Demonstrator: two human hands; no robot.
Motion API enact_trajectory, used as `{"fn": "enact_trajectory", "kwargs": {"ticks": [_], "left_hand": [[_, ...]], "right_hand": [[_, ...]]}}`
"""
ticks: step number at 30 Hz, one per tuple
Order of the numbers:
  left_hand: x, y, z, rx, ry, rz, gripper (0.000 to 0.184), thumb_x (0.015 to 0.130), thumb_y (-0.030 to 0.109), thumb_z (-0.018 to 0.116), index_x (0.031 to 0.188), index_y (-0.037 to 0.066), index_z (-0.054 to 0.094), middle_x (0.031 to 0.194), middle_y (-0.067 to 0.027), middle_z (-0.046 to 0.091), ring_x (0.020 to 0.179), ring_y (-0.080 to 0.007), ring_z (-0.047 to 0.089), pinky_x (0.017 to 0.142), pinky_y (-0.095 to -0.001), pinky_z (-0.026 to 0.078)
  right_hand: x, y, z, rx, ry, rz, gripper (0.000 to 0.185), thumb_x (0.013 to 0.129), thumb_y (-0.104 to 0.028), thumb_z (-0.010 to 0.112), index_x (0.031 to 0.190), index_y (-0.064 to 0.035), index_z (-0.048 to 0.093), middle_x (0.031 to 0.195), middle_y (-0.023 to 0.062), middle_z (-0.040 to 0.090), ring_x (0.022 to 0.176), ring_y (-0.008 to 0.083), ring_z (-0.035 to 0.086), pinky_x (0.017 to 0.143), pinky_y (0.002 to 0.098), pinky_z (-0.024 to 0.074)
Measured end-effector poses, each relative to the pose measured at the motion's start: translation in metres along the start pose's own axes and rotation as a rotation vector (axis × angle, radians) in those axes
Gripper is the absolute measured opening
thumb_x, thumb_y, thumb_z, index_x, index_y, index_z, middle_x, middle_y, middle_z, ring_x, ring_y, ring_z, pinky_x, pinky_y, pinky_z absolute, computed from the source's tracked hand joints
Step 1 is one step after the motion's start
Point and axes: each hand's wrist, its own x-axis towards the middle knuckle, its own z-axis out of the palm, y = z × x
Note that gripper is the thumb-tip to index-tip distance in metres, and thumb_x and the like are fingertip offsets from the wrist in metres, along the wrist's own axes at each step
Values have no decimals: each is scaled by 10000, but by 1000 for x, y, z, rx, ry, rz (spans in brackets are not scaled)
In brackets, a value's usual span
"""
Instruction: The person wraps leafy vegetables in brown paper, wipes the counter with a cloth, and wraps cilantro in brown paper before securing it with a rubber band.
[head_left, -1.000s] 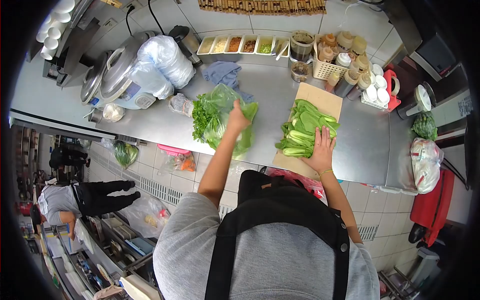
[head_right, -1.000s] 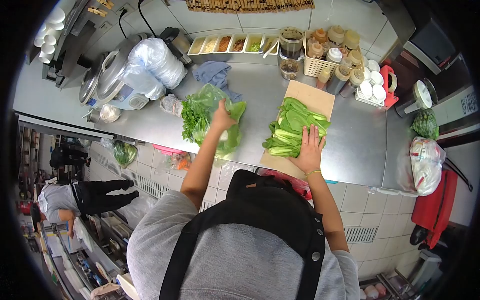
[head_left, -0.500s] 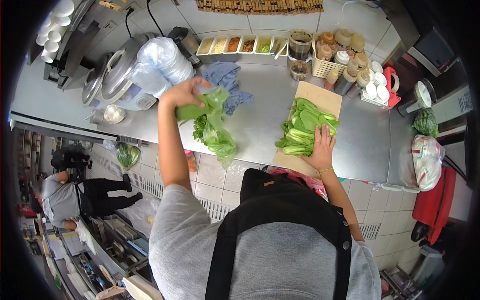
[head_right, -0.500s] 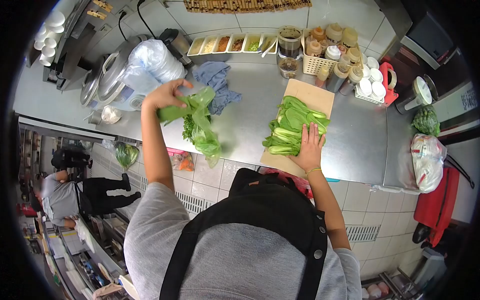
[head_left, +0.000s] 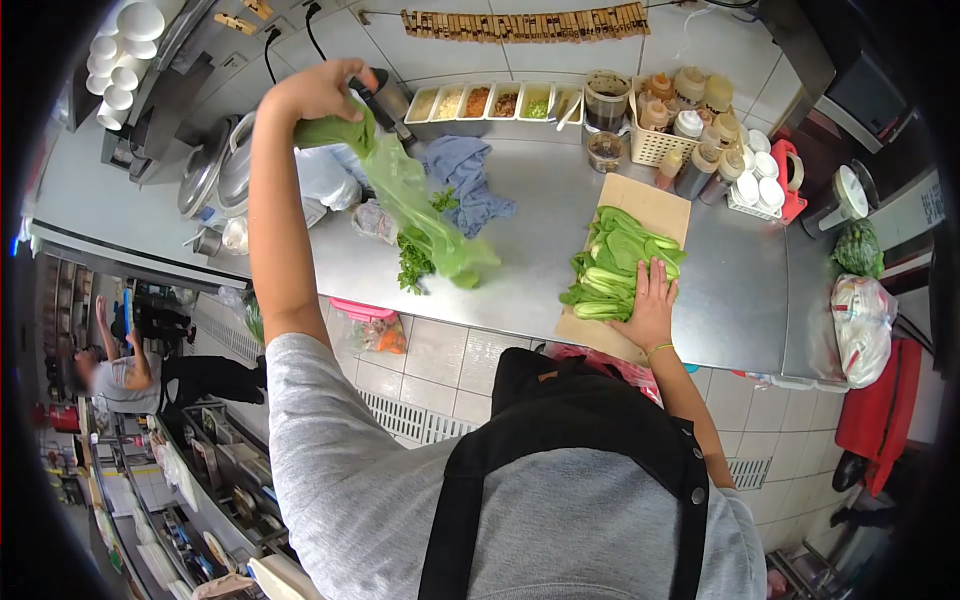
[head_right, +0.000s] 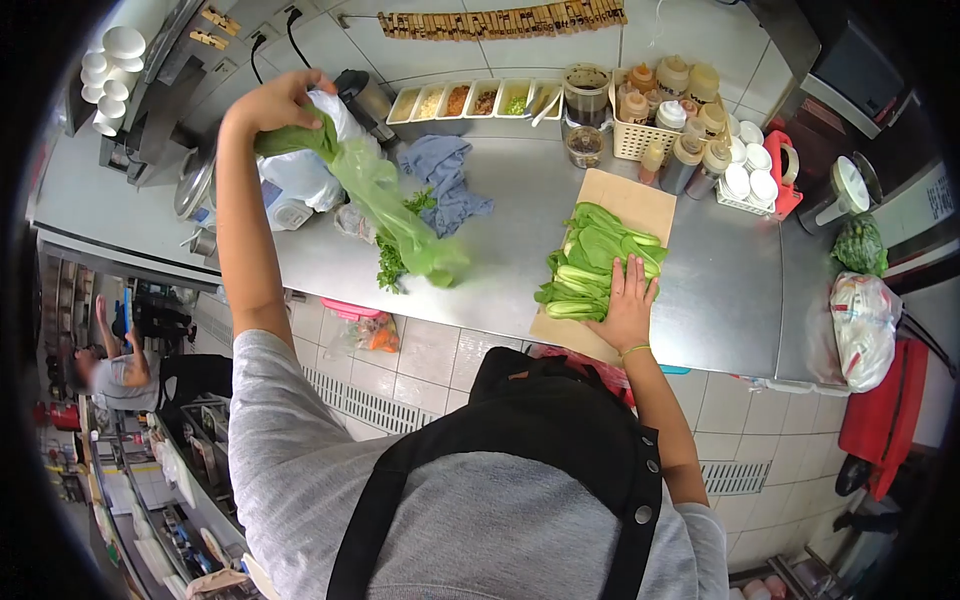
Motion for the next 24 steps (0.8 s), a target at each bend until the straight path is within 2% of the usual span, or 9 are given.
{"fn": "enact_trajectory", "kwargs": {"ticks": [2,5,8,10,12,16,18,21,24], "left_hand": [[-24,53,-28,-100,126,-159,486,679,48,693,1132,156,552,868,-65,622,779,-169,579,702,-321,458],[-26,79,-47,19,219,-61,463,699,32,668,1123,178,553,891,-68,615,793,-166,578,706,-315,456],[26,44,-37,287,190,-3,469,698,40,675,1131,169,547,852,-66,618,751,-138,590,689,-281,461],[32,44,-37,425,250,-174,456,717,27,667,1139,149,543,842,-64,622,745,-104,599,681,-256,469],[30,39,-49,-331,-113,234,441,733,-1,654,1145,107,539,842,-47,627,749,-87,596,691,-246,475],[56,22,-4,-225,116,-54,402,746,-27,647,1128,43,544,817,-13,632,718,-80,581,666,-224,467],[75,-6,36,-393,-149,89,353,720,44,695,1058,97,604,750,-45,606,703,-108,562,633,-265,441],[73,2,60,-317,33,144,310,771,-25,634,1066,55,582,956,-39,632,796,-99,590,725,-245,466],[67,39,68,-431,230,303,296,789,-18,619,1074,50,575,1005,-50,625,832,-102,598,747,-243,468]], "right_hand": [[-1,0,0,-10,1,-5,1222,488,-470,820,1427,-29,174,1479,198,165,1392,332,111,1098,564,95],[-1,-1,-3,-15,-26,11,1192,510,-456,813,1428,-33,181,1484,187,160,1394,321,111,1095,570,94],[-2,1,0,-18,-13,0,1189,512,-461,812,1426,-33,183,1481,188,165,1392,325,114,1093,572,100],[-1,1,-1,-23,-9,0,1190,511,-465,811,1426,-33,185,1479,189,167,1391,326,116,1092,574,104],[-2,1,0,-19,-11,8,1190,511,-470,811,1425,-33,186,1477,191,170,1390,327,119,1090,575,108],[-3,4,3,8,30,-14,1193,502,-464,814,1424,-34,190,1475,192,174,1390,325,120,1091,576,107],[-3,3,3,13,37,-16,1192,501,-460,815,1423,-34,191,1474,192,176,1390,326,120,1091,576,106],[-2,3,1,-13,-12,-1,1200,511,-473,802,1427,-19,173,1477,204,161,1391,334,112,1091,568,101],[-4,4,2,-19,-9,-11,1204,508,-473,803,1426,-17,172,1475,207,160,1391,338,107,1089,572,100]]}}
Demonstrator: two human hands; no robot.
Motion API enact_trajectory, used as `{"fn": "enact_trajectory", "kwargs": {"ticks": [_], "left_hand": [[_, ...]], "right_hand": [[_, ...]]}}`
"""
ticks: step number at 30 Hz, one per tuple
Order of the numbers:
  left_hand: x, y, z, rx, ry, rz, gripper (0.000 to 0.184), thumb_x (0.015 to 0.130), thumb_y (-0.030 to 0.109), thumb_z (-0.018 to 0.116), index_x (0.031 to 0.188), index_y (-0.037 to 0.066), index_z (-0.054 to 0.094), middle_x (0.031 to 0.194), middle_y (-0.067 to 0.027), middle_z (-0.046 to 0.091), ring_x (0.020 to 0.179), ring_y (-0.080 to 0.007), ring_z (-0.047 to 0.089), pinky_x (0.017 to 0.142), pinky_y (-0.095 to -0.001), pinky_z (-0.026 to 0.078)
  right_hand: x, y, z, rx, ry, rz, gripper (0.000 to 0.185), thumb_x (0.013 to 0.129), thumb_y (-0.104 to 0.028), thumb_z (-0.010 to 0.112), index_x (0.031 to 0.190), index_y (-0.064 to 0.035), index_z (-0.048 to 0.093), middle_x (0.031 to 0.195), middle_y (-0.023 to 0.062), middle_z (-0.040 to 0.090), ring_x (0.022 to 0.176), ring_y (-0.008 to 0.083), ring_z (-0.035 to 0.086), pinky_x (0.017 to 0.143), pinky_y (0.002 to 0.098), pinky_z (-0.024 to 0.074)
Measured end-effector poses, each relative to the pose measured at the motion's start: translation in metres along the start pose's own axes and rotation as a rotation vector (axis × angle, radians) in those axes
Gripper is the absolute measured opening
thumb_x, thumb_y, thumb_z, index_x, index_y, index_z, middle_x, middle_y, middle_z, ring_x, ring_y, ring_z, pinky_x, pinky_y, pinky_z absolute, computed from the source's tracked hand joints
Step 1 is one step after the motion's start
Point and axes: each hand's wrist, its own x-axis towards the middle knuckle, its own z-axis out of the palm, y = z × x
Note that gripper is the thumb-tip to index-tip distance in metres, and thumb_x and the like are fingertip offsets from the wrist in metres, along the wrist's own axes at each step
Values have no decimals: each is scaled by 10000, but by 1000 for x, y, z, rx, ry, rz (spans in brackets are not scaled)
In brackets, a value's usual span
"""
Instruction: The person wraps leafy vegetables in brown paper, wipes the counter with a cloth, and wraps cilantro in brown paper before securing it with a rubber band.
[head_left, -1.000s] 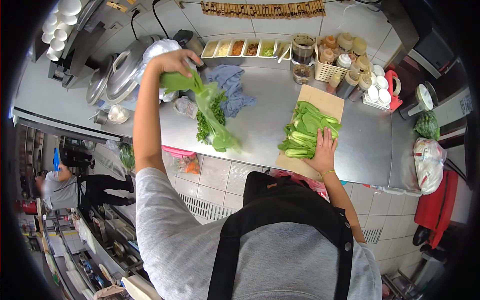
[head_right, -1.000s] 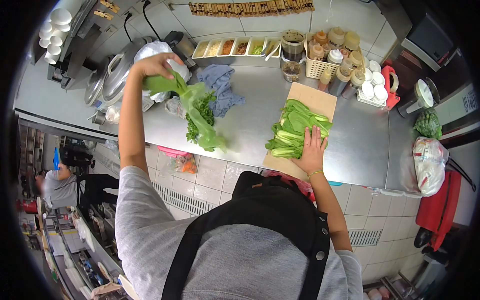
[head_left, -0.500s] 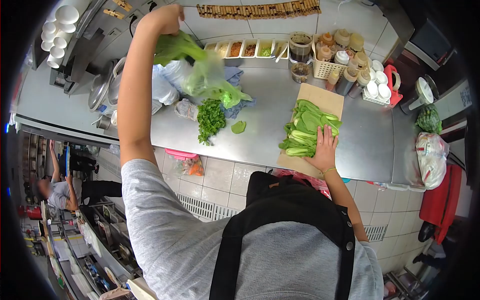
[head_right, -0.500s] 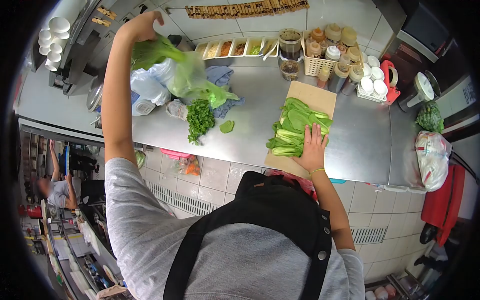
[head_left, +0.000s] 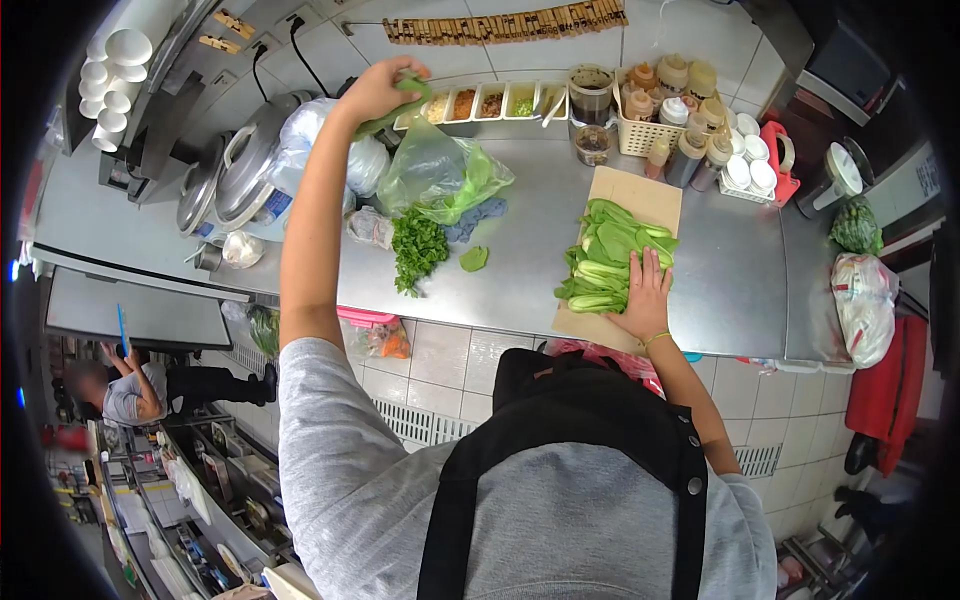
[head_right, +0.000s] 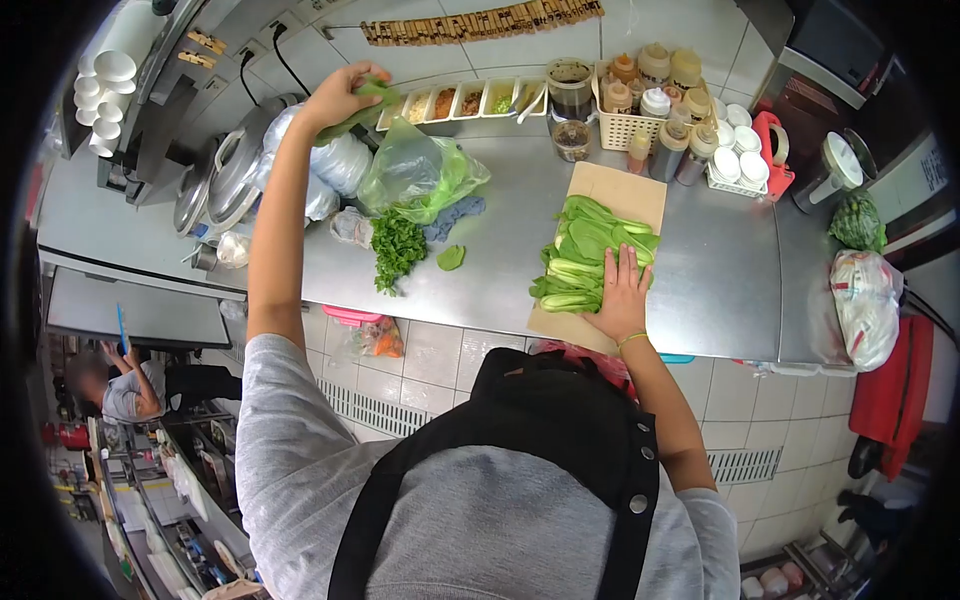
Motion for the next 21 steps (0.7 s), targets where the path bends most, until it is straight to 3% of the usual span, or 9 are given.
{"fn": "enact_trajectory", "kwargs": {"ticks": [3,4,9,11,13,16,19,21], "left_hand": [[9,53,43,-281,-14,-25,302,830,34,628,1121,79,557,1034,-38,638,909,-103,597,754,-249,487],[13,68,66,-303,29,134,300,845,55,627,1134,87,551,1053,-34,638,925,-104,596,762,-254,494],[23,132,219,-651,-9,357,234,834,62,630,1062,85,581,1078,-33,622,1023,-149,575,891,-305,457],[11,146,276,-670,0,377,235,815,43,628,1044,64,582,1050,-49,627,1021,-148,577,915,-306,434],[0,147,314,-630,-66,353,251,802,28,620,1048,41,569,1026,-89,641,982,-199,615,878,-322,462],[-13,143,337,-411,-47,204,264,790,21,618,1049,33,565,1011,-111,651,935,-271,638,842,-353,489],[-15,132,355,-540,73,245,307,783,23,619,1082,44,549,1004,-133,656,906,-328,637,803,-393,504],[-21,125,367,-515,60,230,339,782,27,620,1108,52,533,1000,-141,655,916,-320,637,806,-391,501]], "right_hand": [[1,1,1,20,28,1,1189,498,-454,813,1421,-28,197,1477,197,170,1393,330,112,1093,571,97],[2,1,0,20,25,-3,1188,499,-457,811,1421,-27,197,1477,197,170,1393,332,113,1093,571,95],[-1,2,1,-8,8,-3,1208,505,-484,799,1422,-10,171,1472,214,163,1388,354,108,1088,573,96],[0,2,1,-6,26,-9,1182,508,-476,802,1419,-21,201,1456,213,207,1378,344,153,1092,569,102],[1,0,-2,-18,0,9,1176,509,-479,800,1414,-18,208,1437,216,236,1363,348,183,1091,569,109],[-1,1,1,-36,2,14,1156,513,-486,796,1399,-9,227,1390,218,298,1321,356,253,1086,568,125],[-1,2,2,-41,25,7,1108,520,-487,792,1369,-8,265,1371,215,314,1310,357,266,1083,569,138],[-2,2,3,-26,18,15,1054,526,-474,796,1335,-15,300,1341,212,335,1291,362,286,1076,571,157]]}}
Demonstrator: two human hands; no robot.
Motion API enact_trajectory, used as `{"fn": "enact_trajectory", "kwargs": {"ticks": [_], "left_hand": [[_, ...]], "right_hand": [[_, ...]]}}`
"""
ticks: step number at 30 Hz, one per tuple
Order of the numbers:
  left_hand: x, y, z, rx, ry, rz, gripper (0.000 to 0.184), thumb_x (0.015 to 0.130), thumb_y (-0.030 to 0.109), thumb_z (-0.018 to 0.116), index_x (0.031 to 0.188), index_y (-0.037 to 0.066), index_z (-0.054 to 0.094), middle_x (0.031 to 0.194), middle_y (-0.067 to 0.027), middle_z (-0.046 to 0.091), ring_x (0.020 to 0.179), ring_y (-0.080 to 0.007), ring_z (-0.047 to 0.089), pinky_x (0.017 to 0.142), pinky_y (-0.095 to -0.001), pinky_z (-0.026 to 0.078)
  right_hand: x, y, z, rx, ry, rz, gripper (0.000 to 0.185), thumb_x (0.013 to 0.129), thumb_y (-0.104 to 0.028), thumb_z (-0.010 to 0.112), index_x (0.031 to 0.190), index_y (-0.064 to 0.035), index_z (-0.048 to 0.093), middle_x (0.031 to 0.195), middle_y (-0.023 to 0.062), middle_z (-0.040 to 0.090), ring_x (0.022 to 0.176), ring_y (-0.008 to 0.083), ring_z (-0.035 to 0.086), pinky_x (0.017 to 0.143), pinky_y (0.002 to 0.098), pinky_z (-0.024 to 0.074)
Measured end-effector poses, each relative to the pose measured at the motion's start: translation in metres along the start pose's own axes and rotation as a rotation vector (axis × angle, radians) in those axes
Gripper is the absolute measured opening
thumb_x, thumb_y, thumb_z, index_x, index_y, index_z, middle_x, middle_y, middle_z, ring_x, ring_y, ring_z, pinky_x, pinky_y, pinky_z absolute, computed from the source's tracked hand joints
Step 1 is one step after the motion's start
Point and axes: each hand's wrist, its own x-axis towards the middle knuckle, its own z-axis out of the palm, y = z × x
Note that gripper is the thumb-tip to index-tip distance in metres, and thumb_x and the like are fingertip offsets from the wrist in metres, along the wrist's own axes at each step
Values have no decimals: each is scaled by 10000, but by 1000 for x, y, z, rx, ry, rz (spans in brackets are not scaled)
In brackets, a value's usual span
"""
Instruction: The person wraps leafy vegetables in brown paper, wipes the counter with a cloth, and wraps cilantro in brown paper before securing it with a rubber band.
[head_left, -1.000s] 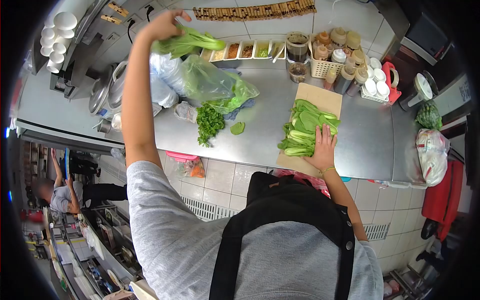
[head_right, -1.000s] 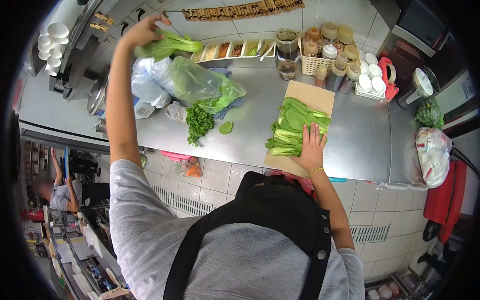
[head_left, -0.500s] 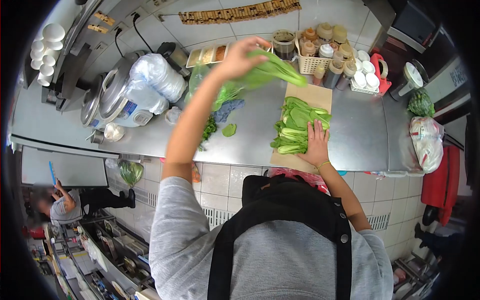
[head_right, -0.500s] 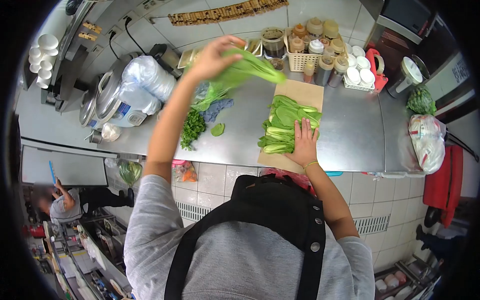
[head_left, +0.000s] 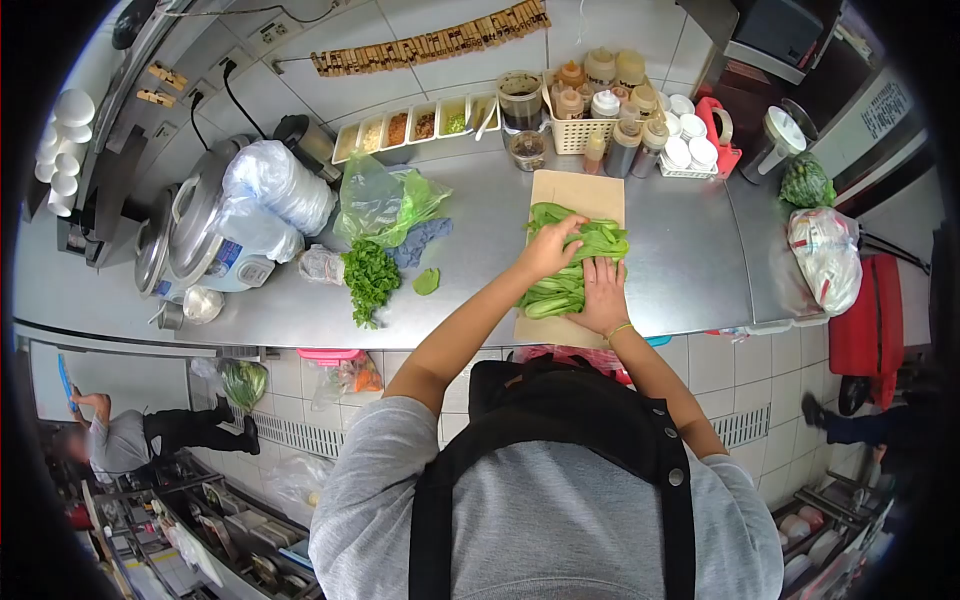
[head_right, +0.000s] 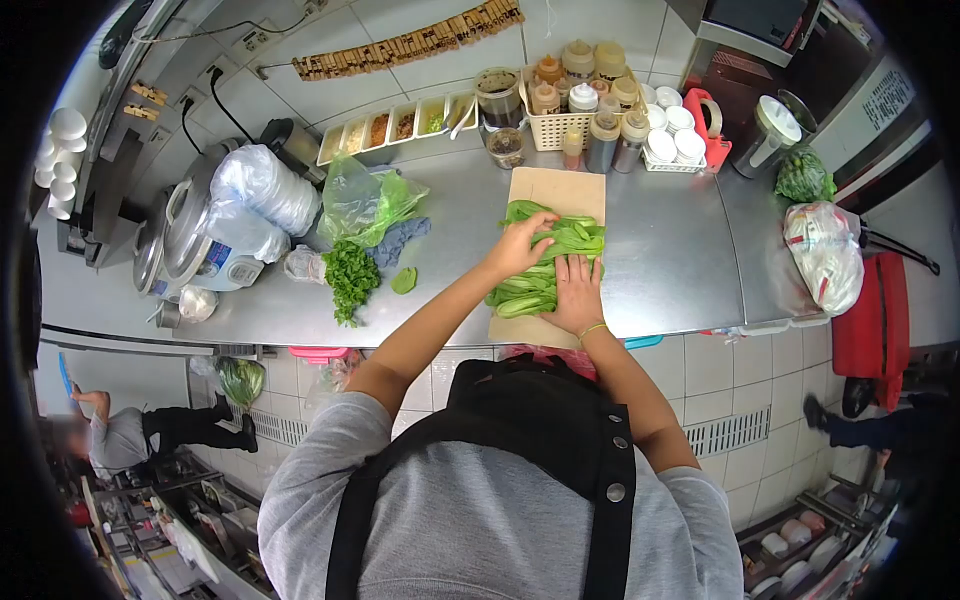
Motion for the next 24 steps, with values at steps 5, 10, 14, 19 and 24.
{"fn": "enact_trajectory", "kwargs": {"ticks": [5,10,14,19,24], "left_hand": [[-10,-13,4,98,-41,-5,419,779,48,631,1173,78,490,984,-167,652,954,-304,629,835,-390,481],[-10,-19,5,126,-78,31,479,782,68,631,1222,88,440,1025,-139,642,939,-315,617,870,-405,452],[-10,-14,2,154,-62,39,493,794,82,622,1242,80,416,1063,-136,628,966,-311,605,858,-394,459],[-22,7,-10,352,-220,276,772,748,385,676,1342,46,318,1292,-187,469,1227,-334,430,1034,-478,294],[-36,29,-18,684,-421,299,1111,568,580,728,1406,50,228,1411,-175,330,1327,-324,300,1101,-496,177]], "right_hand": [[-9,13,32,40,347,-138,958,577,-399,777,1320,-12,311,1337,213,330,1286,371,288,1075,572,161],[-2,0,4,-277,322,-33,992,611,-354,746,1384,4,239,1434,216,238,1359,363,199,1085,573,127],[10,-9,-19,-75,-17,70,1147,560,-435,775,1423,11,164,1484,197,165,1395,335,124,1091,572,104],[14,-1,-12,-38,-77,88,1244,499,-504,800,1424,16,153,1486,186,163,1400,321,103,1096,569,95],[12,-3,-17,-15,-53,61,1235,509,-498,802,1424,14,149,1489,179,151,1401,322,98,1101,564,86]]}}
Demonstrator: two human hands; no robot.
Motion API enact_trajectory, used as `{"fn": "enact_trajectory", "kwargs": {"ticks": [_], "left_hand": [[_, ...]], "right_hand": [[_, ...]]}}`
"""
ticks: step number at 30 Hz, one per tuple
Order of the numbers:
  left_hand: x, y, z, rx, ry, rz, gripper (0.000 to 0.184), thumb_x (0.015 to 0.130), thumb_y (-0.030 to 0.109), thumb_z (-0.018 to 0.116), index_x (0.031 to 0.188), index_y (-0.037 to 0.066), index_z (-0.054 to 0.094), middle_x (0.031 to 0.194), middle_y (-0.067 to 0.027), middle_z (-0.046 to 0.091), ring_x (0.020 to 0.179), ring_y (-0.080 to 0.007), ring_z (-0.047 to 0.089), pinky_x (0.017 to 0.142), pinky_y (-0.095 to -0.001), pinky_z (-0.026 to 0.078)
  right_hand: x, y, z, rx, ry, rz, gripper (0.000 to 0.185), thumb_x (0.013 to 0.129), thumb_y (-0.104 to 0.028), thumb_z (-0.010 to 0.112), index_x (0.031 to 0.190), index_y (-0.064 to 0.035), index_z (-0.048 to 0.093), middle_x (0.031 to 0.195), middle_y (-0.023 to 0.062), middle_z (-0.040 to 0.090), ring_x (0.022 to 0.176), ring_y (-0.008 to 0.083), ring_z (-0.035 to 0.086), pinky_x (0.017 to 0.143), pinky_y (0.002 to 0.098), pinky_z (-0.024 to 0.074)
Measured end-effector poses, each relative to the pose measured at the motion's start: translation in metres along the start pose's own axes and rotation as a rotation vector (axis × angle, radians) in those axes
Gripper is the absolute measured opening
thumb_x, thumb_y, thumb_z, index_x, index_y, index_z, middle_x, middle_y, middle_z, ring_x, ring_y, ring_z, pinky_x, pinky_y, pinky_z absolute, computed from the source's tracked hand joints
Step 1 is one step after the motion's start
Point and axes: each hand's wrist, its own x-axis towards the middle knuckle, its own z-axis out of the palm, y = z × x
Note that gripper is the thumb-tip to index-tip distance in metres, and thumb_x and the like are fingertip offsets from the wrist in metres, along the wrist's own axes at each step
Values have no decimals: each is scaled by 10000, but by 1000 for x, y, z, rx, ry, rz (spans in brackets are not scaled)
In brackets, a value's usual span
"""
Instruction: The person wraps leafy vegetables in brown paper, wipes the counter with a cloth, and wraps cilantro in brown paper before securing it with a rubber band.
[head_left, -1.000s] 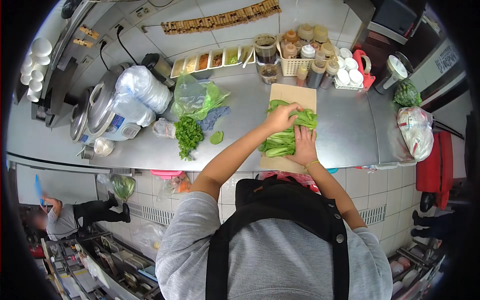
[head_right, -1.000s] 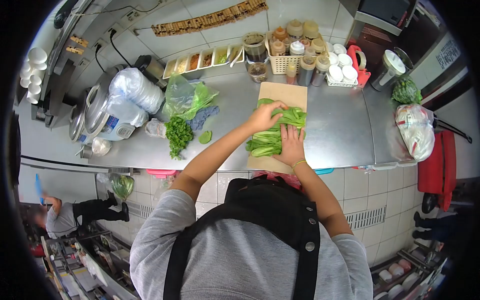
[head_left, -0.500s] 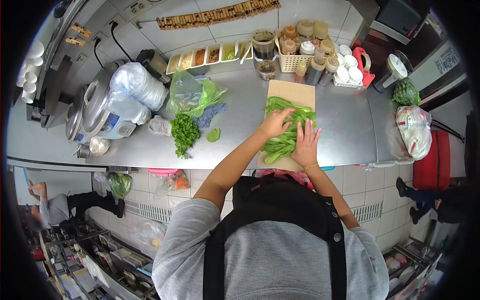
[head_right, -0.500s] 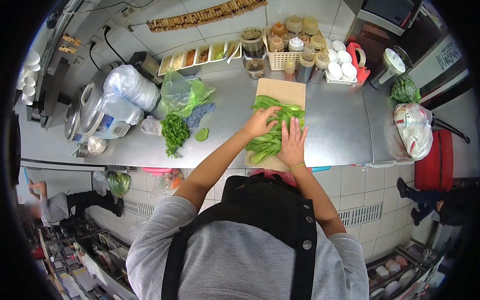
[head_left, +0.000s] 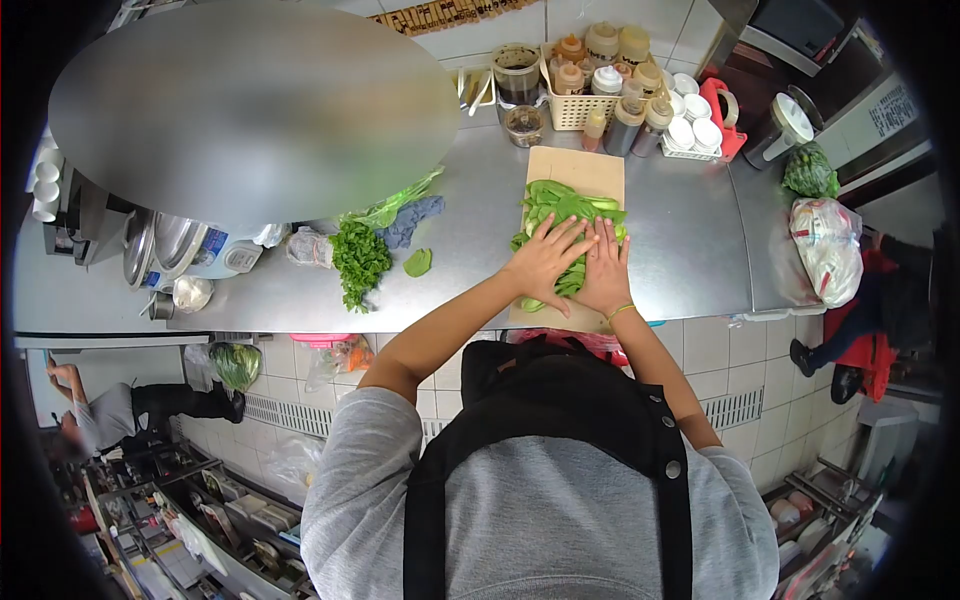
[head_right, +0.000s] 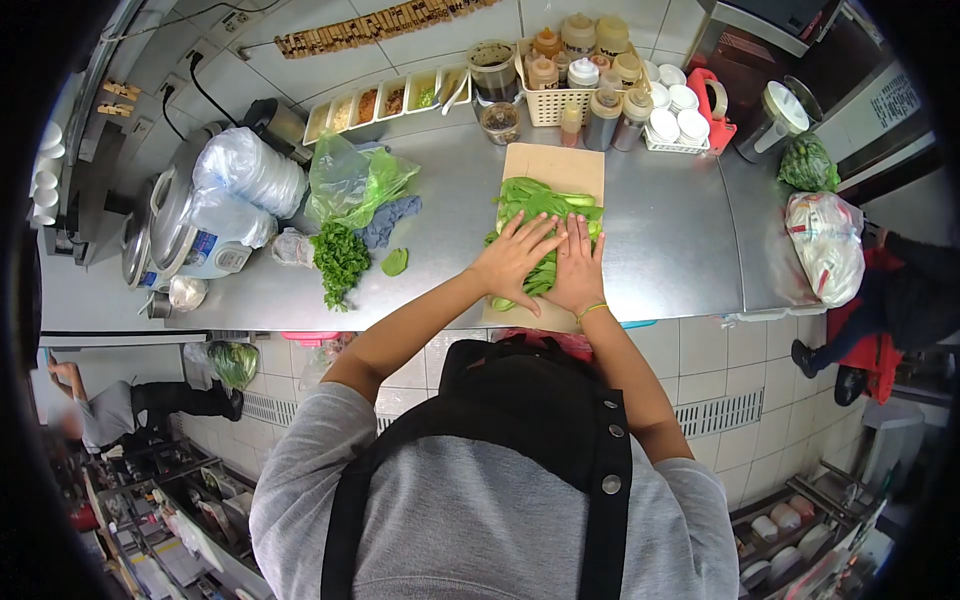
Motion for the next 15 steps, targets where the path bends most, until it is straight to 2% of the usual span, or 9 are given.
{"fn": "enact_trajectory", "kwargs": {"ticks": [1,4,5,7,9,13,15], "left_hand": [[-1,-1,2,64,-66,17,1182,518,596,746,1418,53,206,1430,-172,304,1341,-315,282,1110,-489,171],[2,-9,21,-50,28,13,1207,520,572,759,1434,55,163,1442,-182,295,1342,-322,279,1113,-475,168],[1,-12,27,-55,28,11,1207,520,572,759,1434,55,163,1442,-182,295,1342,-322,279,1113,-475,168],[-1,-14,25,-77,15,19,1215,520,531,778,1437,50,142,1445,-153,301,1343,-292,286,1117,-467,174],[0,-13,21,-67,-5,17,1198,524,497,787,1429,46,145,1445,-139,307,1345,-285,286,1117,-468,182],[-1,-11,19,-69,-17,14,1191,520,452,801,1424,42,141,1441,-125,318,1348,-270,286,1119,-466,191],[-2,-9,19,-76,-14,10,1197,516,450,802,1424,40,139,1442,-125,317,1347,-269,288,1119,-464,193]], "right_hand": [[-1,0,1,1,-3,0,1235,509,-498,802,1424,14,149,1489,179,151,1401,322,98,1101,564,86],[-3,1,9,40,30,-10,1211,527,-473,805,1424,8,148,1483,205,149,1397,342,92,1099,572,81],[-7,2,14,88,104,-26,1191,536,-461,804,1423,-1,156,1476,219,154,1394,354,98,1093,584,80],[-19,5,23,137,174,-42,1172,545,-450,803,1422,-9,163,1470,234,158,1390,366,104,1087,596,79],[-43,9,30,170,329,-213,1114,569,-433,791,1413,-19,191,1458,253,170,1380,381,135,1068,629,93],[-81,13,50,162,168,-315,1004,608,-388,762,1395,-44,243,1453,245,193,1371,379,169,1052,652,111],[-81,19,75,-418,281,-401,916,640,-377,723,1384,-73,283,1452,229,216,1364,376,193,1042,664,138]]}}
